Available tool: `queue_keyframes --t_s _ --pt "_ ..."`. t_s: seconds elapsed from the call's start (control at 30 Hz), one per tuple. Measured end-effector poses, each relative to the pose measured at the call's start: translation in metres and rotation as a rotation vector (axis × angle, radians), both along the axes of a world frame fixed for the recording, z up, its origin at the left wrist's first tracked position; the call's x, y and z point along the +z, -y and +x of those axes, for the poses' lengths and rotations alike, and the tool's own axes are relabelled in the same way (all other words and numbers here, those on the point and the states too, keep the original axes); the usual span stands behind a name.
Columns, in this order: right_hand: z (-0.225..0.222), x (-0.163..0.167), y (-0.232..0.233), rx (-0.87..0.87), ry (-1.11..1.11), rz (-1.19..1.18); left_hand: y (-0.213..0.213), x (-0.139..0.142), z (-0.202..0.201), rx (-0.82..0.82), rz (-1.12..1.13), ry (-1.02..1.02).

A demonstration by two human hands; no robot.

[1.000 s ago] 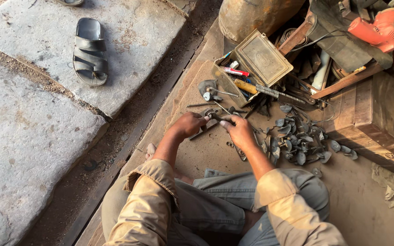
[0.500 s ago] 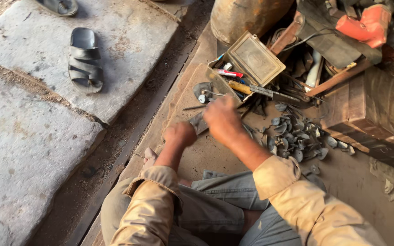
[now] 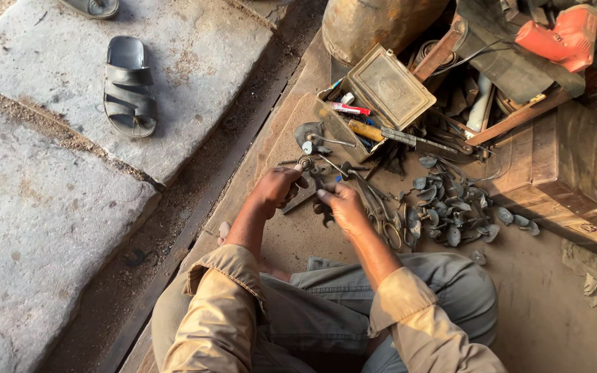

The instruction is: The person sits on the ground and uses a hammer and a metal punch to work on small metal parts. They repeatedly position the punch on the parts and strike it with the hammer, occasionally picking up new parts from a pile on the floor.

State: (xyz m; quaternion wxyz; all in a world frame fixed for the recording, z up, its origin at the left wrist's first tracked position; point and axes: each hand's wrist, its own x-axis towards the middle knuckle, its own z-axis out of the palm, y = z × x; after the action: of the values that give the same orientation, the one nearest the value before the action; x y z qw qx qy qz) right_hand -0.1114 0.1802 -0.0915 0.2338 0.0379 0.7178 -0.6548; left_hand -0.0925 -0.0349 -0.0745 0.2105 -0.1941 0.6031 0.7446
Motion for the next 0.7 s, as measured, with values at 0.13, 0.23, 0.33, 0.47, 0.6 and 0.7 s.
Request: queue_keyframes --t_s 0.13,0.23,0.33,0.47,0.6,0.7 --pt "0.002 -0.001 0.006 0.006 0.062 -0.034 0.001 0.006 0.003 -0.018 0.089 0.007" --pt "-0.002 0.002 0.003 0.024 0.033 0.124 0.004 0.008 0.004 -0.051 0.036 0.028" --pt "-0.01 0.011 -0.005 0.139 -0.183 0.243 0.005 0.006 0.003 -0.121 -0.066 0.029" --pt "-0.014 0.037 -0.016 0.266 -0.435 0.705 -0.002 -0.002 0.002 -0.402 -0.47 -0.017" --pt "-0.018 0.064 -0.02 0.325 -0.895 1.087 -0.009 -0.002 0.006 -0.567 -0.949 -0.036" --pt "-0.014 0.067 -0.027 0.228 -0.833 1.011 -0.01 0.002 0.006 -0.307 -0.971 -0.025"
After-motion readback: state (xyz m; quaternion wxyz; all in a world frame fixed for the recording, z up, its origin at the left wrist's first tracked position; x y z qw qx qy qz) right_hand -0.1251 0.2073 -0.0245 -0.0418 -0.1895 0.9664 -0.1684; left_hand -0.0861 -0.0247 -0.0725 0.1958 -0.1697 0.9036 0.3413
